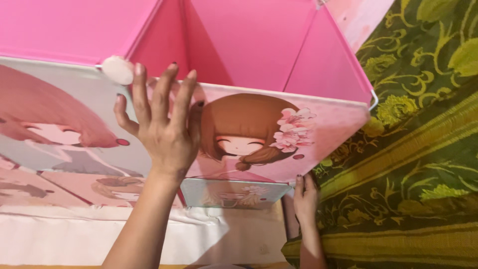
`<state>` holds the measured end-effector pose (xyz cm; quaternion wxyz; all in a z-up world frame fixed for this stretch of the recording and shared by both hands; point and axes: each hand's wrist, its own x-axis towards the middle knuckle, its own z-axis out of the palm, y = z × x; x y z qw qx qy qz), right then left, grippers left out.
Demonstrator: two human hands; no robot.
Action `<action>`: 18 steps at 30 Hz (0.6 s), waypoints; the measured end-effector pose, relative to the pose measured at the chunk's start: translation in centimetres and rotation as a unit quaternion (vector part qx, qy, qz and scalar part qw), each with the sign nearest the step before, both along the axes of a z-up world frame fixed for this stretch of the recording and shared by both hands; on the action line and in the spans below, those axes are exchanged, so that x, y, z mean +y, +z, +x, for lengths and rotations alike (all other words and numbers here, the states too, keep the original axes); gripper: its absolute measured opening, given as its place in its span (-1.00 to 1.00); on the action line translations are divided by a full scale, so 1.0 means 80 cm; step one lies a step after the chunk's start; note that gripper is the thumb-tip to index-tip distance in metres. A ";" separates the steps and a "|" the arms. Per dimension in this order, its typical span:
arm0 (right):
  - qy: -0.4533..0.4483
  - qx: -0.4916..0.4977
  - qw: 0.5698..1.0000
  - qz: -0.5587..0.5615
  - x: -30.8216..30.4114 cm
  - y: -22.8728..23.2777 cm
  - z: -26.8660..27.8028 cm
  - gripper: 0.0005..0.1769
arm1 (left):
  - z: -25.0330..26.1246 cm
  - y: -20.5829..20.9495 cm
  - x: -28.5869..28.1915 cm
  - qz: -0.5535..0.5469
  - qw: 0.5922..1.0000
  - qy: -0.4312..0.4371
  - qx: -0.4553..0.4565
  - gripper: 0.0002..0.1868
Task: The person assembles a modular storage unit by inserting printed fabric panels into a pink frame and securing them with white plastic connectors. They repeatedly align and press the panels into place, adjusting the frame and connectors to ensure a snug fit.
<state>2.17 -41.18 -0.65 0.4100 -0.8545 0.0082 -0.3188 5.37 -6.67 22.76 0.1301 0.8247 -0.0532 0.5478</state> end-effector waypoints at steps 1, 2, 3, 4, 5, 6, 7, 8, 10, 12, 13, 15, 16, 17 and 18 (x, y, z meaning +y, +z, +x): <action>-0.006 0.009 1.000 -0.013 -0.003 -0.006 0.003 -0.65 | 0.000 0.001 0.008 0.000 1.000 0.004 0.009 -0.61; -0.011 0.028 1.000 -0.001 -0.004 -0.012 0.005 -0.63 | 0.001 0.002 0.016 0.000 1.000 0.008 0.017 -0.61; -0.017 0.047 0.999 0.011 -0.005 -0.018 0.007 -0.61 | 0.003 0.004 0.022 0.000 1.000 0.011 0.025 -0.61; -0.022 0.065 0.997 0.023 -0.007 -0.024 0.009 -0.59 | 0.005 0.005 0.026 0.002 1.000 0.005 0.023 -0.61; -0.029 0.086 0.995 0.035 -0.010 -0.030 0.012 -0.60 | 0.006 0.006 0.028 0.004 1.000 -0.001 0.021 -0.60; -0.035 0.108 0.992 0.048 -0.015 -0.035 0.014 -0.61 | 0.008 0.006 0.029 0.007 1.000 -0.007 0.019 -0.60; -0.034 0.130 0.989 0.059 -0.019 -0.040 0.016 -0.61 | 0.009 0.007 0.030 0.002 1.000 -0.020 0.019 -0.58; -0.015 0.105 0.992 0.063 -0.025 -0.044 0.015 -0.61 | 0.011 0.007 0.028 -0.004 0.999 -0.033 0.018 -0.56; 0.004 0.079 0.996 0.047 -0.027 -0.051 0.018 -0.59 | 0.010 0.008 0.034 -0.010 1.000 -0.025 0.003 -0.55; 0.016 0.064 0.997 0.039 -0.028 -0.060 0.023 -0.57 | 0.013 0.009 0.037 -0.011 1.000 -0.002 -0.028 -0.56; 0.032 0.053 0.997 0.053 -0.031 -0.065 0.023 -0.57 | 0.016 0.010 0.039 -0.013 0.999 0.001 -0.031 -0.63; 0.039 0.036 0.997 0.064 -0.032 -0.075 0.026 -0.58 | 0.020 0.014 0.044 -0.017 0.999 0.001 -0.037 -0.75; 0.029 0.031 0.997 0.061 -0.033 -0.079 0.030 -0.59 | 0.019 0.015 0.046 -0.021 0.999 -0.001 -0.035 -0.79; 0.016 0.025 0.998 0.059 -0.033 -0.082 0.033 -0.59 | 0.019 0.017 0.046 -0.024 0.999 -0.007 -0.033 -0.82; 0.018 0.016 0.997 0.078 -0.032 -0.084 0.039 -0.62 | 0.019 0.018 0.047 -0.027 0.999 -0.013 -0.031 -0.84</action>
